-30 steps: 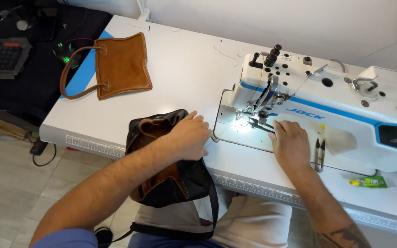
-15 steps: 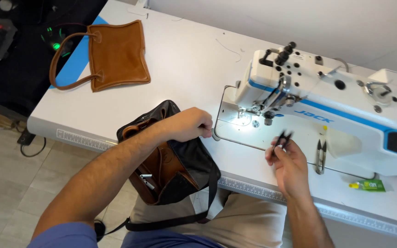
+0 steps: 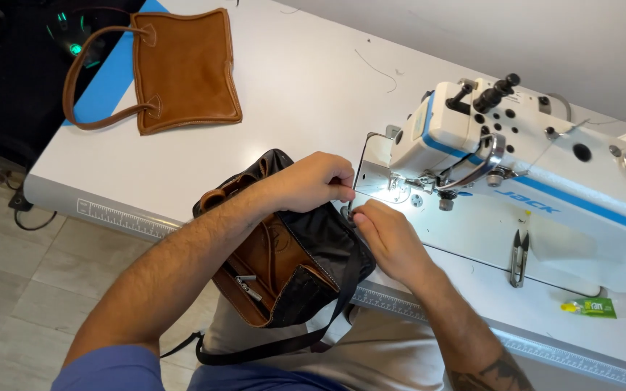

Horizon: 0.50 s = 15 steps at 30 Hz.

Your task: Assembling and sewing leather bag components using an industrial sewing machine and manual folding.

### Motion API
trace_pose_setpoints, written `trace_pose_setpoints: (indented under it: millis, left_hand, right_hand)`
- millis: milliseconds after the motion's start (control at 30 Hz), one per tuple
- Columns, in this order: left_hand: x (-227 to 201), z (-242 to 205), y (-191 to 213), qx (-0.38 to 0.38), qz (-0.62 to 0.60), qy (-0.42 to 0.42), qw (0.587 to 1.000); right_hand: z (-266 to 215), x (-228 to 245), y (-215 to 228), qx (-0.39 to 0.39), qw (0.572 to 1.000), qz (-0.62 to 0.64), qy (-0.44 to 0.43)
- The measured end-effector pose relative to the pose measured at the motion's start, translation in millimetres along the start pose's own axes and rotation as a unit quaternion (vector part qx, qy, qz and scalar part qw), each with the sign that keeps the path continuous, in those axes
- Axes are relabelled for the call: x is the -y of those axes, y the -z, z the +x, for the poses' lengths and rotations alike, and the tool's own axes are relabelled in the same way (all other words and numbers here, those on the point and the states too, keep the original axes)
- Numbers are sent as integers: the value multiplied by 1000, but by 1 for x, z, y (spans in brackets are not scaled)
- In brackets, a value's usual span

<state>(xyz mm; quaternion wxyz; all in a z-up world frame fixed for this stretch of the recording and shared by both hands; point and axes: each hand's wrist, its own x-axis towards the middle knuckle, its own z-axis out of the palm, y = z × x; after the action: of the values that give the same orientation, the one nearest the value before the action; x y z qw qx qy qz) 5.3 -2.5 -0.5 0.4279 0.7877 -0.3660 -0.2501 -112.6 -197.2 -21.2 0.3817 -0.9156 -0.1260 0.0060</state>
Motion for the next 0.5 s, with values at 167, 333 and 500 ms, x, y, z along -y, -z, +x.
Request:
trace_pose_setpoints:
  millis: [167, 333, 500]
  left_hand:
    - [6, 6, 0, -7, -8, -32, 999]
    - [8, 9, -4, -14, -7, -56, 998]
    - [13, 20, -3, -28, -2, -73, 997]
  right_hand:
    - [22, -20, -10, -20, 997, 76, 3]
    - [28, -17, -14, -5, 995, 98, 7]
    - [21, -13, -11, -10, 997, 79, 23]
